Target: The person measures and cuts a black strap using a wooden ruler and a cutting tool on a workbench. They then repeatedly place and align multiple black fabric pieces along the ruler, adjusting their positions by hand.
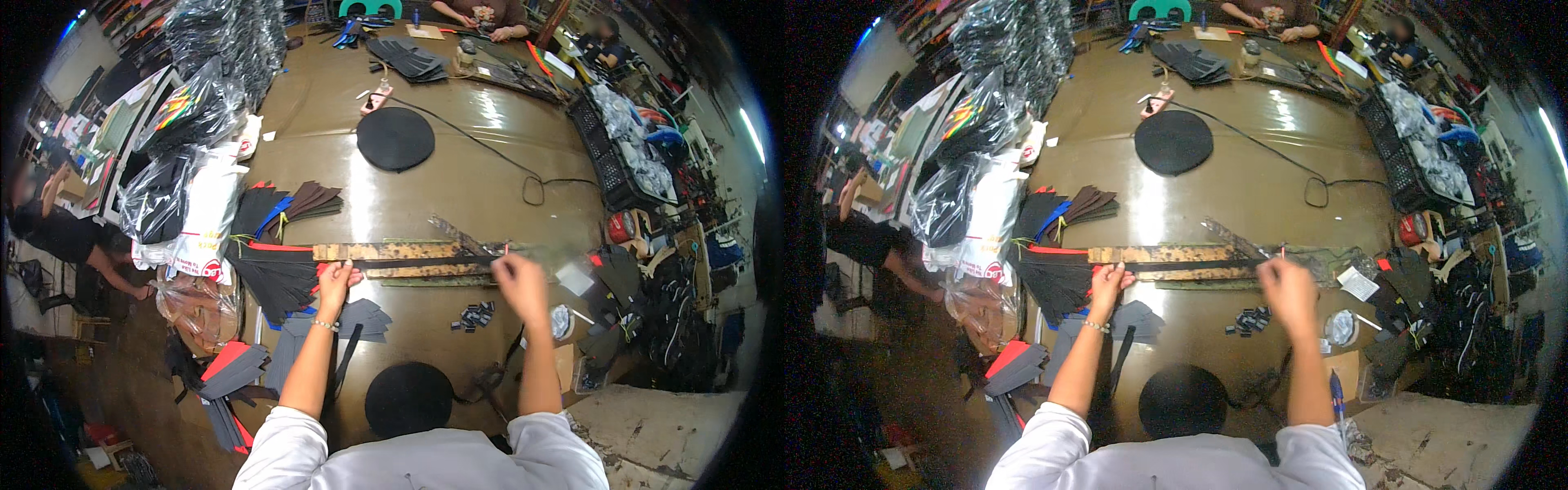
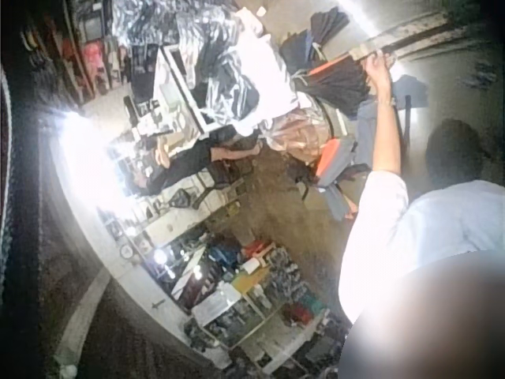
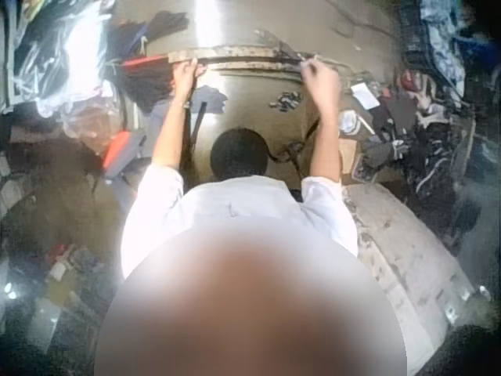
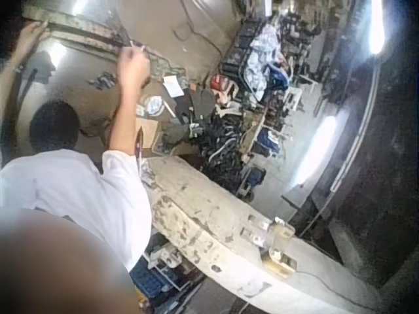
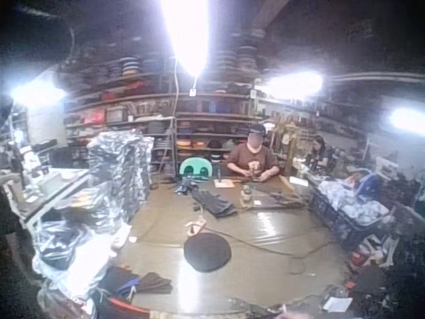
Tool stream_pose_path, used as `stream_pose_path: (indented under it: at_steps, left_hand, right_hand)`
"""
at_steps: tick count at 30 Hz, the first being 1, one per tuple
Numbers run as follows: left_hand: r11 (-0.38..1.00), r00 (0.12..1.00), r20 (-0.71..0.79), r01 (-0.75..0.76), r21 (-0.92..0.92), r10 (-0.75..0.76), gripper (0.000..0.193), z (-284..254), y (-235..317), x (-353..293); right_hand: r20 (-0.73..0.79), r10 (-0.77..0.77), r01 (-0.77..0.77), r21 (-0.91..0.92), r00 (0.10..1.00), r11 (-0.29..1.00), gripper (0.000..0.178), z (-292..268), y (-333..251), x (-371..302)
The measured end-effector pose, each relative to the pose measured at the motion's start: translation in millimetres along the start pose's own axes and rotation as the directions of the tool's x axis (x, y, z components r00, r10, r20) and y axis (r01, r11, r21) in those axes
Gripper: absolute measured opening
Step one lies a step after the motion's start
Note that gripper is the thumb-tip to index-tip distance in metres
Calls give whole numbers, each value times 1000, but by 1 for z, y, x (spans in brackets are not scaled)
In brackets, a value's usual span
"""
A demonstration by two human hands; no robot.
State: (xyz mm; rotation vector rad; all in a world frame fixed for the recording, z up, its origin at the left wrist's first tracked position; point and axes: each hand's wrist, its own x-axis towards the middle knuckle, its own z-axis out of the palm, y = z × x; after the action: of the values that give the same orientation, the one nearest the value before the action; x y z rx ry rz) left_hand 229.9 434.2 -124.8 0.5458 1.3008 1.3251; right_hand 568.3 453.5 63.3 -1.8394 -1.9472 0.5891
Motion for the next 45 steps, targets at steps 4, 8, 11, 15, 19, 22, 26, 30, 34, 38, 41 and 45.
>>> stream_pose_path:
  at_steps: [4, 8, 11, 15, 19, 22, 26, 30, 34, 38, 41, 45]
  left_hand:
    - [999, 999, 48, 7, 54, -10, 23, -11, 5, -5]
    - [994, 998, -4, 62, -85, -62, 23, -12, 9, -5]
    - [988, 993, -87, 63, -140, -75, 23, -6, 12, -1]
    - [1000, 978, -206, 14, -24, -19, 24, 5, 11, 5]
    - [997, 953, -295, 67, -37, -75, 25, 8, 10, 8]
    - [989, 951, -290, 75, -124, -109, 24, 9, 10, 8]
    - [991, 946, -300, 98, -95, -122, 23, 11, 16, 8]
    - [991, 949, -285, 117, -68, -132, 21, 13, 23, 4]
    - [989, 959, -249, 115, -97, -136, 20, 13, 24, 3]
    - [987, 962, -238, 104, -122, -130, 19, 12, 23, 4]
    - [986, 963, -234, 108, -124, -135, 18, 10, 24, 4]
    - [988, 971, -199, 109, -109, -130, 21, 7, 22, 4]
  right_hand:
    - [227, -339, 218, 432, 913, 875, 26, 107, -104, 26]
    - [355, -128, 6, 323, 926, 946, 27, 209, -122, 64]
    - [356, -82, 12, 192, 931, 981, 26, 236, -115, 65]
    - [247, -128, 95, 142, 960, 985, 28, 223, -125, 58]
    - [302, -120, 108, 55, 946, 993, 33, 155, -120, 50]
    - [227, -155, 126, 138, 961, 982, 39, 57, -73, 20]
    - [253, -146, 26, 423, 957, 906, 21, -56, 10, -14]
    - [201, 197, -262, 383, 960, 886, 24, -60, 97, 5]
    - [11, 289, -252, 521, 957, 816, 28, 13, 162, 36]
    - [-150, 186, -138, 284, 971, 949, 23, 63, 196, 44]
    - [-137, 177, -144, 219, 975, 965, 27, 80, 205, 42]
    - [-52, 229, -219, 155, 972, 963, 28, 66, 192, 42]
